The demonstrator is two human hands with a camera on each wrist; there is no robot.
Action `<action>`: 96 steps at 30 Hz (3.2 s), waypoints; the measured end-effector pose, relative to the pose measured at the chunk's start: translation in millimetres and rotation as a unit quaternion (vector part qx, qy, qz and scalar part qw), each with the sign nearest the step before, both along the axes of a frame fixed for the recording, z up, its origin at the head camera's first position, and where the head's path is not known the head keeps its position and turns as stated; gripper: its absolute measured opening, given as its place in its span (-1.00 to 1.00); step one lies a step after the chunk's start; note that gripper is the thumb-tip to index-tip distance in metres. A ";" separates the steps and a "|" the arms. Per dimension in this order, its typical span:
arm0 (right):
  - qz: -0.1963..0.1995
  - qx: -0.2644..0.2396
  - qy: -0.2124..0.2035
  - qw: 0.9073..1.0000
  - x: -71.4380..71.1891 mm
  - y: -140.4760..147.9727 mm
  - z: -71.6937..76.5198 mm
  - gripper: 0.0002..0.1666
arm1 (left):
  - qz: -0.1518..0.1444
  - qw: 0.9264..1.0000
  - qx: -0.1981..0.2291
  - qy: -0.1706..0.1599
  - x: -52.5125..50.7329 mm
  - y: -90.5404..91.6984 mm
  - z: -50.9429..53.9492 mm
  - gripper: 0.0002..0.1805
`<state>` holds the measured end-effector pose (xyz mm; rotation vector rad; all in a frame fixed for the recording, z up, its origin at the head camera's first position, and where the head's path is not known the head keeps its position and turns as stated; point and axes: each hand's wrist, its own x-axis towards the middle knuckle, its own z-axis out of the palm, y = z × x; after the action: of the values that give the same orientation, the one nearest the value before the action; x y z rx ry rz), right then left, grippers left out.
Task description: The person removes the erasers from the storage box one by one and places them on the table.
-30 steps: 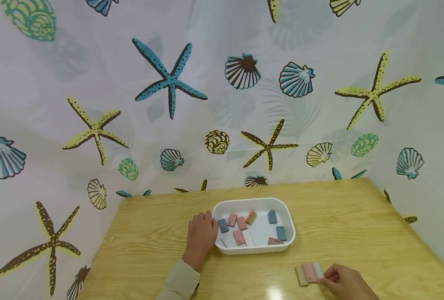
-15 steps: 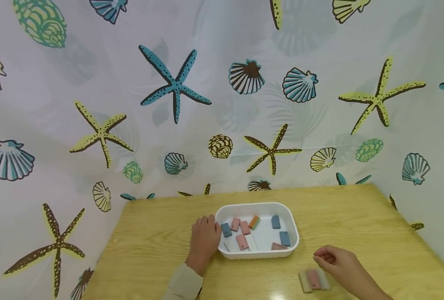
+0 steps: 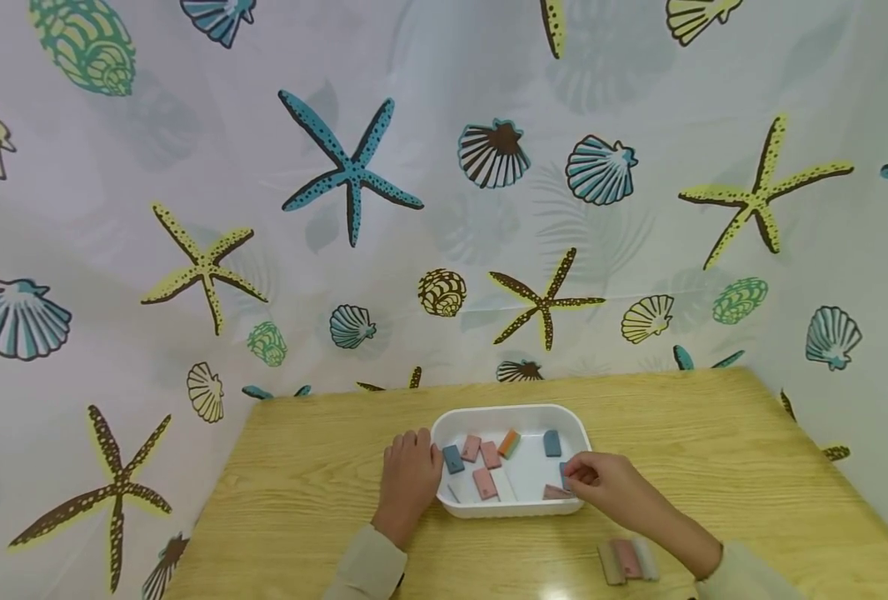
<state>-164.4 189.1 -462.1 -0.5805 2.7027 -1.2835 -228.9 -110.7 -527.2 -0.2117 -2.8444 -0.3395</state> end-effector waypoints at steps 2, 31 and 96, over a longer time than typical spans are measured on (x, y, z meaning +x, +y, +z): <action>0.021 0.015 0.001 1.000 -8.4 -4.3 -3.5 -0.87 | 0.000 1.000 0.003 -0.002 0.9 -0.4 0.0 -0.78; -0.006 0.091 -0.082 0.992 -44.3 -81.8 -35.6 -0.87 | -0.001 1.000 0.012 -0.015 -0.9 -0.9 0.7 -0.76; -0.039 -0.008 -0.020 0.999 -35.4 -36.3 2.9 -0.72 | 0.002 1.000 0.013 -0.007 -1.2 -1.0 -3.0 -0.76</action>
<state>-199.8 152.8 -459.2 -0.4496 2.7099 -1.3213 -230.1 -111.7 -530.2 -0.1986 -2.8527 -0.3786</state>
